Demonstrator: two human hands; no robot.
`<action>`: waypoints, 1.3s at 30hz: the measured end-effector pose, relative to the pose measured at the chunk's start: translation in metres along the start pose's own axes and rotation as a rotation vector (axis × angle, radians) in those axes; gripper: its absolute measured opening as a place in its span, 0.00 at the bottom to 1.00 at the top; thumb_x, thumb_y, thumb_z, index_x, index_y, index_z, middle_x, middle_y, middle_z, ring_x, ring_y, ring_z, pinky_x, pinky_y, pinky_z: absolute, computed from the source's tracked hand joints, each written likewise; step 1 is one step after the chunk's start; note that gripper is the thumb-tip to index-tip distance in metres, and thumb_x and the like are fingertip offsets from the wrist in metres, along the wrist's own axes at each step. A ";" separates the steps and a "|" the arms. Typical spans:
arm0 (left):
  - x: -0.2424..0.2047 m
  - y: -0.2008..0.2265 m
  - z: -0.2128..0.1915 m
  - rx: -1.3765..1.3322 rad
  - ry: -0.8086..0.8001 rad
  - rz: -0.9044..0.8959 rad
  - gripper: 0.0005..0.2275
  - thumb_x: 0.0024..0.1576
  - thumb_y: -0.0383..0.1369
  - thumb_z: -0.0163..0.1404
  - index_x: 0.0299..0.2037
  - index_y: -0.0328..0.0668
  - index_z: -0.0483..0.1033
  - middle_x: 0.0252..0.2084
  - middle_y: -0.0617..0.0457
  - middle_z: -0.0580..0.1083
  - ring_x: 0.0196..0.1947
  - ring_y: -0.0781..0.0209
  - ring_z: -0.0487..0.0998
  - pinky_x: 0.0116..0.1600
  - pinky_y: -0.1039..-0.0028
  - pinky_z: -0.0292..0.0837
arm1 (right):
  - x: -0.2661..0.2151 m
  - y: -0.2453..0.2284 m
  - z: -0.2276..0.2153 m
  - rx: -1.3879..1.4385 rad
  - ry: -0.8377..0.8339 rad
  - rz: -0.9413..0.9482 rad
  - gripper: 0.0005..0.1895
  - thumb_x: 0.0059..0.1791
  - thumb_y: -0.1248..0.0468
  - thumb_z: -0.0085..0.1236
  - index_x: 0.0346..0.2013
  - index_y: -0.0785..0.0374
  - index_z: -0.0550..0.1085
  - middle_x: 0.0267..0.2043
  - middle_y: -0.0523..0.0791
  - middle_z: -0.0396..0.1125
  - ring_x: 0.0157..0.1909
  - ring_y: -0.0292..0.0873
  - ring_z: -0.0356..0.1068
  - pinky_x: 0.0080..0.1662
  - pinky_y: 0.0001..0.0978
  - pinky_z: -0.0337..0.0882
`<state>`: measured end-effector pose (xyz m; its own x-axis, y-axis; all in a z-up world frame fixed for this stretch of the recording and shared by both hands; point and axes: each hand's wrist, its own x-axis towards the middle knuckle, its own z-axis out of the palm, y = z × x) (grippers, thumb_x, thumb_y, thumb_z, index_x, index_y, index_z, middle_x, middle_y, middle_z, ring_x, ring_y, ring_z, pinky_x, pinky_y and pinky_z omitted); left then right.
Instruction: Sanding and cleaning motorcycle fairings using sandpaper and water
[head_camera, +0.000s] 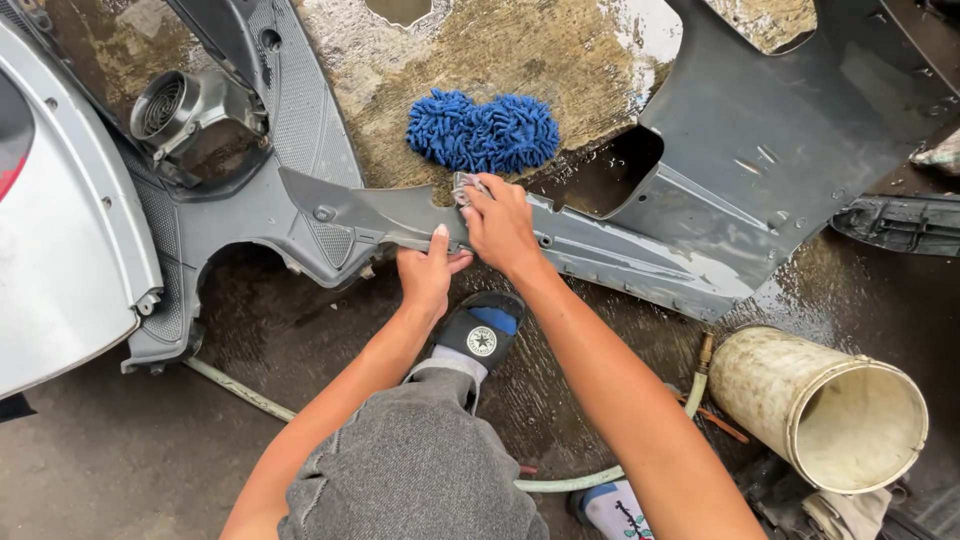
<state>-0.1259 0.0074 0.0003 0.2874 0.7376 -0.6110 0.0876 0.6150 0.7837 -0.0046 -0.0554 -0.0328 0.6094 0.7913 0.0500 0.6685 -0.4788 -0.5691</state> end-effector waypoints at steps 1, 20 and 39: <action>-0.002 0.002 0.002 0.001 0.003 0.002 0.20 0.63 0.28 0.48 0.57 0.12 0.60 0.41 0.28 0.71 0.31 0.33 0.82 0.38 0.52 0.87 | 0.003 -0.002 0.001 0.003 -0.001 -0.002 0.19 0.52 0.52 0.53 0.55 0.52 0.78 0.63 0.36 0.64 0.59 0.51 0.64 0.55 0.50 0.71; 0.007 -0.002 -0.003 -0.027 0.002 -0.036 0.21 0.63 0.28 0.50 0.61 0.17 0.60 0.47 0.25 0.71 0.34 0.28 0.81 0.39 0.45 0.85 | 0.013 -0.009 0.017 0.068 0.064 -0.076 0.14 0.43 0.64 0.61 0.42 0.49 0.81 0.49 0.39 0.65 0.46 0.51 0.66 0.50 0.41 0.70; -0.007 -0.018 0.003 -0.040 0.010 -0.074 0.19 0.63 0.29 0.50 0.57 0.15 0.63 0.43 0.24 0.73 0.34 0.27 0.81 0.39 0.46 0.84 | -0.014 0.005 0.003 -0.049 -0.032 0.052 0.12 0.51 0.55 0.58 0.49 0.46 0.74 0.54 0.38 0.64 0.59 0.47 0.59 0.60 0.54 0.54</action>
<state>-0.1263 -0.0097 -0.0092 0.2715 0.6922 -0.6687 0.0703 0.6787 0.7311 -0.0112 -0.0671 -0.0389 0.6302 0.7764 -0.0051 0.6571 -0.5369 -0.5291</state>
